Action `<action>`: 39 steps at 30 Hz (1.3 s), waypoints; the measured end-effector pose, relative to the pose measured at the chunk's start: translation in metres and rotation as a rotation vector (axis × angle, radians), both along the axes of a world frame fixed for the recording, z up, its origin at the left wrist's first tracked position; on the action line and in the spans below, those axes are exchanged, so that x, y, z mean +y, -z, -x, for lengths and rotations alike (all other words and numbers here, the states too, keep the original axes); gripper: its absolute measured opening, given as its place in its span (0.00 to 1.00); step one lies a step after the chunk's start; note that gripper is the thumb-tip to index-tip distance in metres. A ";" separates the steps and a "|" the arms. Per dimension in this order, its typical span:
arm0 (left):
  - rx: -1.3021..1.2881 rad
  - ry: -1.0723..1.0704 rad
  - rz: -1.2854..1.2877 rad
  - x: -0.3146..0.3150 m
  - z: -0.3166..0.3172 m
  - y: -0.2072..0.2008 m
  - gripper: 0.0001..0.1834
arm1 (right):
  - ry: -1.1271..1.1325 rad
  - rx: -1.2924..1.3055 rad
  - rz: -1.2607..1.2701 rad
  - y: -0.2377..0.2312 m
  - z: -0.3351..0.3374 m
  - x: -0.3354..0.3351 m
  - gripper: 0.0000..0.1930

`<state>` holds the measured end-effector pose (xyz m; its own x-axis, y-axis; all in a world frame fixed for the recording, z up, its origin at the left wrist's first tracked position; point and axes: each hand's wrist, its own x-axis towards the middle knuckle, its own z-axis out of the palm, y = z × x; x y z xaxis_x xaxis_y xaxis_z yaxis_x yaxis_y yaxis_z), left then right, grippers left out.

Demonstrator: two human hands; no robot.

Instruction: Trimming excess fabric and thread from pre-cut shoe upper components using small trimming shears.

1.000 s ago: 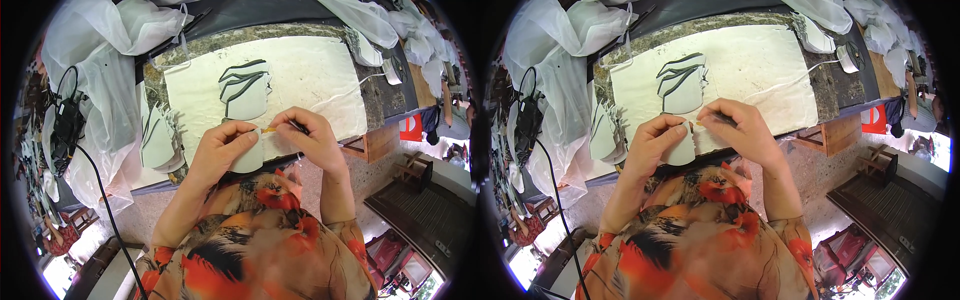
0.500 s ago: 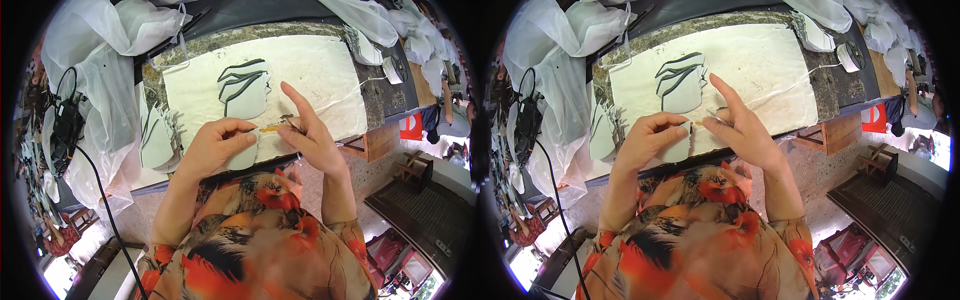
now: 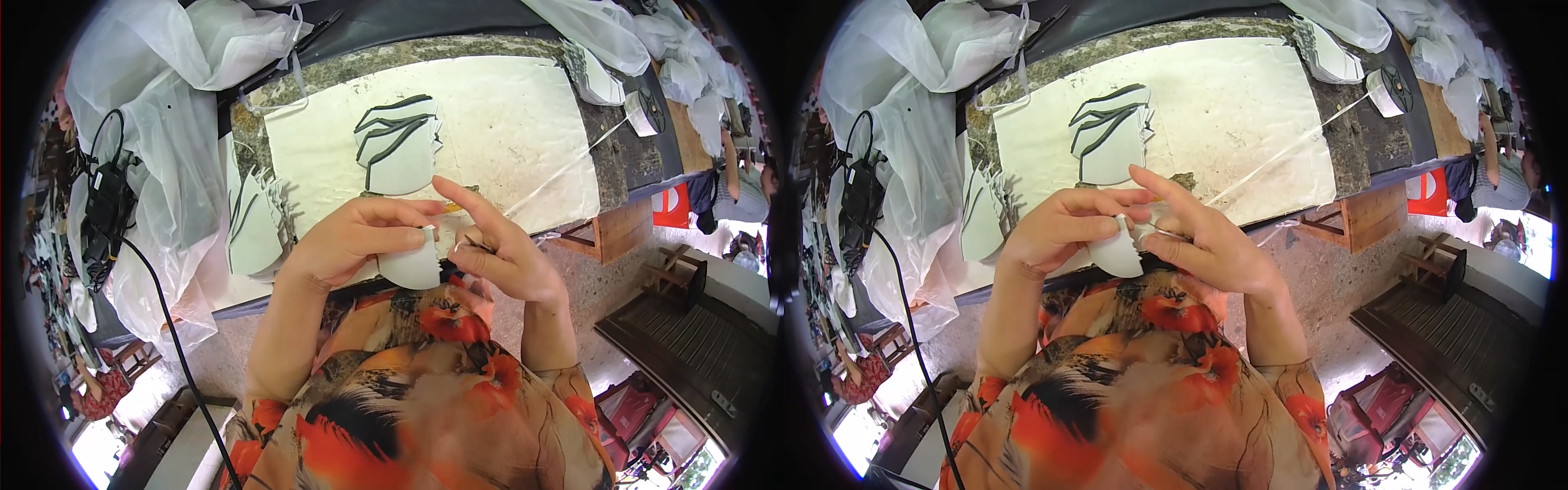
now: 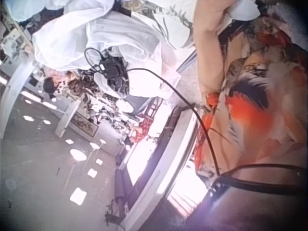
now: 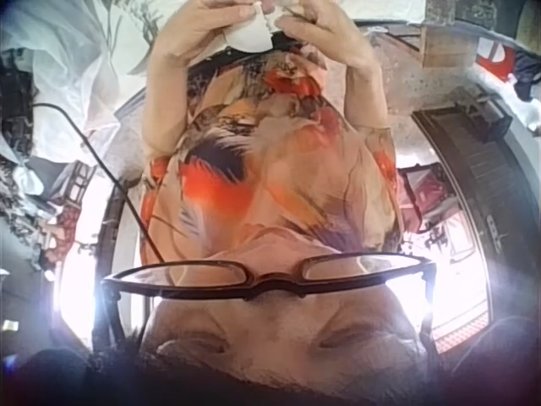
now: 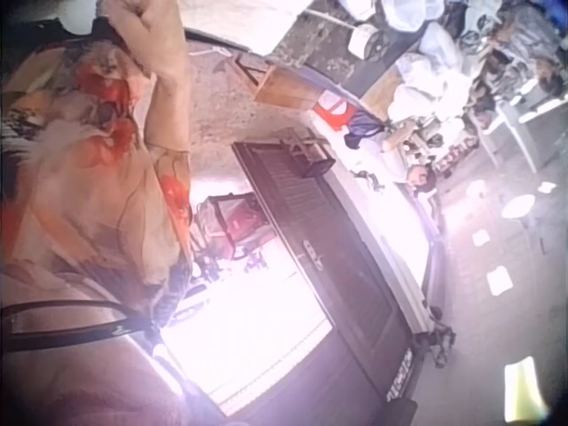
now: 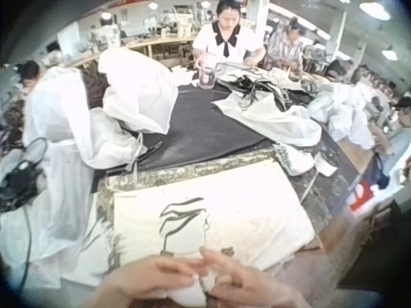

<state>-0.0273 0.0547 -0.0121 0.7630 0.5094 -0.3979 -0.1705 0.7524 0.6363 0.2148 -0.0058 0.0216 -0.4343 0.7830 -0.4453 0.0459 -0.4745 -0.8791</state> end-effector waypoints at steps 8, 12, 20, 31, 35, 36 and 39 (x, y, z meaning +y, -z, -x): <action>0.060 -0.012 0.058 -0.005 -0.010 0.007 0.10 | 0.023 0.008 -0.084 0.012 0.002 -0.007 0.33; 0.045 0.003 0.028 -0.006 0.001 0.006 0.11 | 0.043 -0.015 0.071 0.001 0.003 -0.005 0.32; 0.336 -0.010 -0.776 -0.026 -0.003 -0.038 0.09 | -0.010 -0.343 -0.109 0.003 0.014 -0.002 0.29; 0.434 -0.192 -0.543 -0.032 -0.002 -0.024 0.09 | 0.167 -0.211 -0.160 0.020 0.017 -0.002 0.11; 0.569 -0.179 -0.397 -0.033 0.003 -0.020 0.10 | 0.385 -0.067 -0.010 0.020 0.019 -0.001 0.04; 0.615 -0.152 -0.425 -0.032 0.001 -0.019 0.11 | 0.380 -0.066 -0.009 0.019 0.020 0.000 0.04; 0.650 -0.117 -0.471 -0.029 0.000 -0.010 0.13 | 0.279 -0.043 -0.011 0.018 0.024 0.006 0.04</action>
